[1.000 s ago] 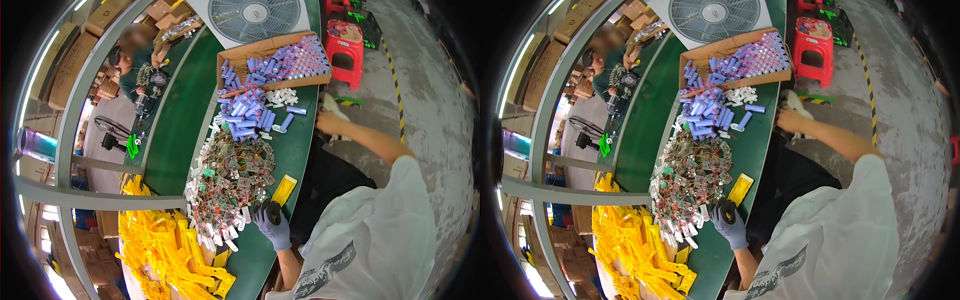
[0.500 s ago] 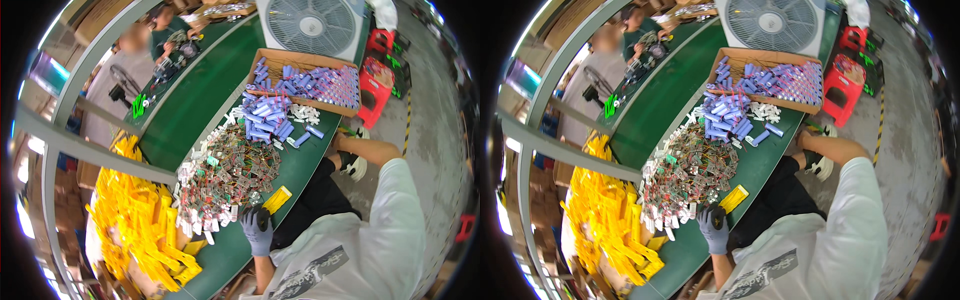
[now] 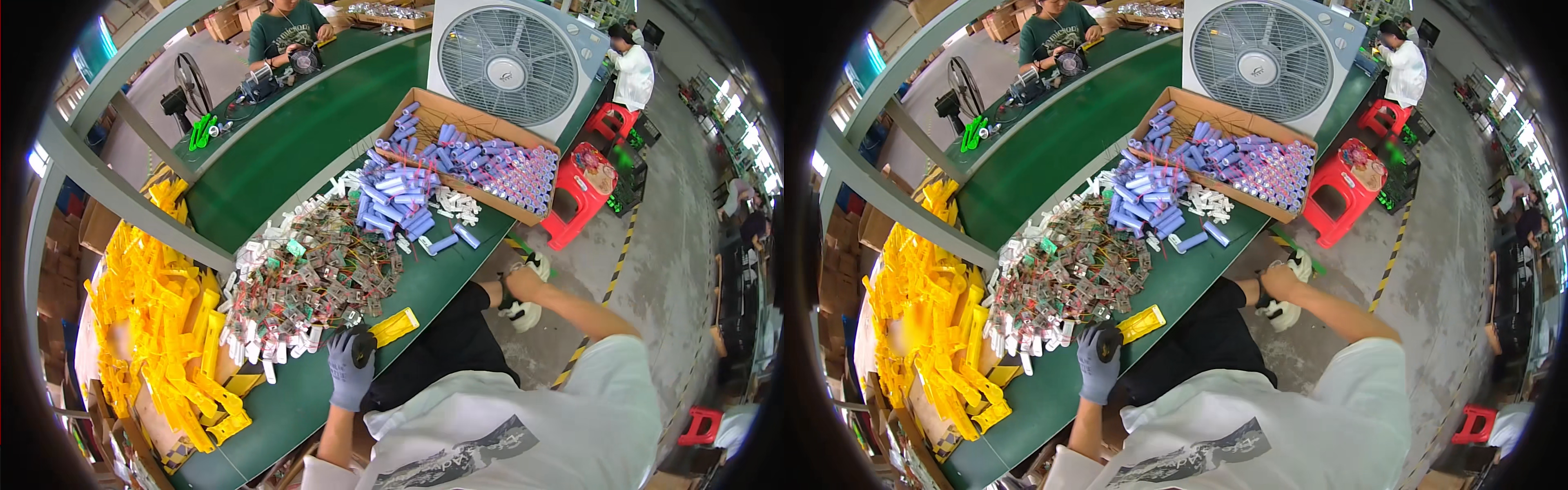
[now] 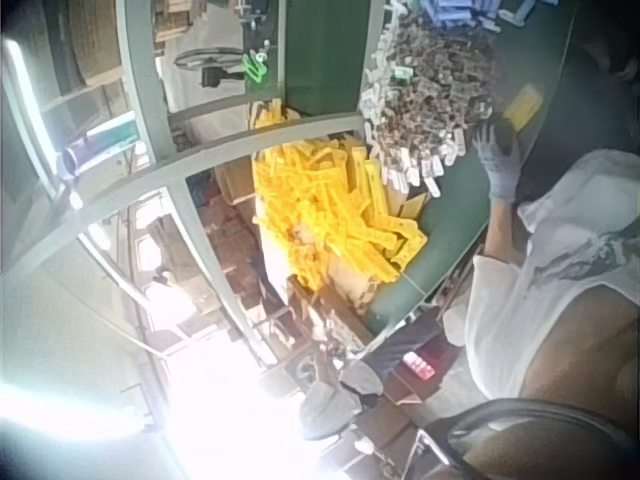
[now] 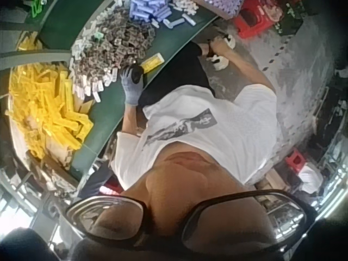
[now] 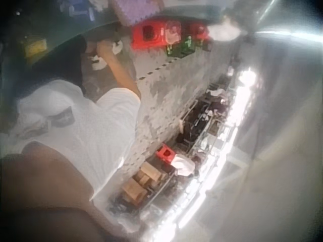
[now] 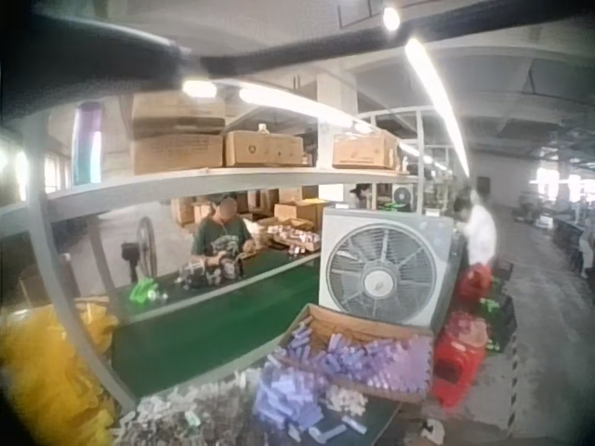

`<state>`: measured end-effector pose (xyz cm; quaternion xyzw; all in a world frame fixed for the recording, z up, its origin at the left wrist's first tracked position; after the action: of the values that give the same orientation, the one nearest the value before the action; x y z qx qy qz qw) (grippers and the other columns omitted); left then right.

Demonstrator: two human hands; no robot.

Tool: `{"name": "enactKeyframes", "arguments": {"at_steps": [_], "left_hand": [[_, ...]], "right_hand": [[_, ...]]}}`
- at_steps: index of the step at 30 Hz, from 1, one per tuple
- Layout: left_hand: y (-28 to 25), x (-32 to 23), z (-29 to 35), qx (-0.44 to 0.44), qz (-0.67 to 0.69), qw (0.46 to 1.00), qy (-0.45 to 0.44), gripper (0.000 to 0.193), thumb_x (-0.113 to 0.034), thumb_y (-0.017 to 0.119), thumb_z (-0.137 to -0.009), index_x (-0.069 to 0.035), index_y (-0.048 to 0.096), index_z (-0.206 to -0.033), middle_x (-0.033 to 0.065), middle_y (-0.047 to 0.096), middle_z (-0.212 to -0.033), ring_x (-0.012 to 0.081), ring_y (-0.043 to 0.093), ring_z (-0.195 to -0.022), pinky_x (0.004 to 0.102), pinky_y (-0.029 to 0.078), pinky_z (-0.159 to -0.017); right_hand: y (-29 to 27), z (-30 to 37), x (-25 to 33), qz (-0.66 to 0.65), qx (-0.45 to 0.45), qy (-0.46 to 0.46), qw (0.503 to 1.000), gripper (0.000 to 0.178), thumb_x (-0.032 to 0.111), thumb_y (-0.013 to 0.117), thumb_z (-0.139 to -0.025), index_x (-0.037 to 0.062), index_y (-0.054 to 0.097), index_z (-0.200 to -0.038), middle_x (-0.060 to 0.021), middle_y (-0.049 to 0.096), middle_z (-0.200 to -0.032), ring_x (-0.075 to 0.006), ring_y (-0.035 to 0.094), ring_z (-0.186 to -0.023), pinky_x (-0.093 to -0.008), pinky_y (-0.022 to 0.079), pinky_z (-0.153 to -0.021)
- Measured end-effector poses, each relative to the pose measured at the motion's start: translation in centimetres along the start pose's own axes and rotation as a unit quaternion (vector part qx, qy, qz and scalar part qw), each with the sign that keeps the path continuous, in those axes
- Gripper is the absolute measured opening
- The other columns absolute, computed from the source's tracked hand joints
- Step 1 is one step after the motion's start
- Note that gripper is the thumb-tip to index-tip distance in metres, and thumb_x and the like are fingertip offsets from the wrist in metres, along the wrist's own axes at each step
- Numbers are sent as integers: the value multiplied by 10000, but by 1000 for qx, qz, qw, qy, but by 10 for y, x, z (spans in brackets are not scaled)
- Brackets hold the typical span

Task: Assembling electronic circuits and batteries into yellow plastic housings on an industrial assembly line.

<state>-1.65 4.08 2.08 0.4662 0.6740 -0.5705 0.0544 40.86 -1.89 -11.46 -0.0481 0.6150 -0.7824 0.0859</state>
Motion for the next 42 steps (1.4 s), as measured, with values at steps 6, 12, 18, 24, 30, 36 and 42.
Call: {"name": "enactKeyframes", "arguments": {"at_steps": [6,12,18,24,30,36,42], "left_hand": [[10,5,-20,45,-18,998,44,228,-58,682,-710,-102,610,-922,102,621,-1061,333,556,-986,447,395,-928],[22,11,-20,33,-51,989,133,328,-45,677,-704,-83,559,-1008,105,601,-1097,326,551,-992,466,393,-915],[13,3,-19,27,-54,991,123,232,-39,660,-735,-73,584,-951,114,619,-1058,326,563,-959,438,407,-867],[13,6,-24,33,-8,991,128,230,-54,670,-745,-75,586,-958,97,618,-1065,309,557,-958,417,388,-871],[11,7,-23,35,-1,992,122,233,-53,674,-749,-74,588,-965,90,621,-1073,312,560,-960,417,390,-875],[13,9,-22,40,14,993,106,228,-56,674,-748,-76,588,-959,97,620,-1070,321,558,-971,423,392,-885],[12,8,-28,44,43,993,106,209,-47,673,-756,-77,582,-942,103,616,-1065,328,551,-994,427,395,-883]], "right_hand": [[-142,19,54,-340,-413,161,829,91,125,627,-839,46,635,-795,-101,599,-629,-266,594,-559,-371,430,-503],[-166,-39,40,-318,-416,197,829,219,238,680,-834,27,625,-865,-88,618,-793,-246,600,-660,-356,466,-591],[-156,-49,62,-204,-372,210,881,262,263,682,-830,17,597,-856,-147,637,-798,-333,606,-724,-451,462,-648],[-172,-18,161,-444,-380,15,811,229,79,752,-760,31,655,-962,-69,661,-908,-195,607,-827,-300,459,-761],[-158,-45,209,-421,-353,-113,828,262,99,785,-695,100,708,-946,-8,674,-880,-206,590,-855,-338,447,-814],[-146,-47,206,-481,-318,-121,808,211,118,778,-712,110,716,-914,1,681,-905,-203,584,-897,-340,448,-840],[-149,-46,205,-475,-314,-111,814,190,72,774,-696,98,713,-875,-1,671,-893,-206,587,-885,-340,449,-822]]}}
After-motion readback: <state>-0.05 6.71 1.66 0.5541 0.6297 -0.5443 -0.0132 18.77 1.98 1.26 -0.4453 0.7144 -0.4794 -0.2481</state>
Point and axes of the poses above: each hand's wrist, its own z-axis away from the middle knuckle, its own y-axis out of the palm, x = y × z, the point moved 4 cm from there along -z, towards the middle knuckle
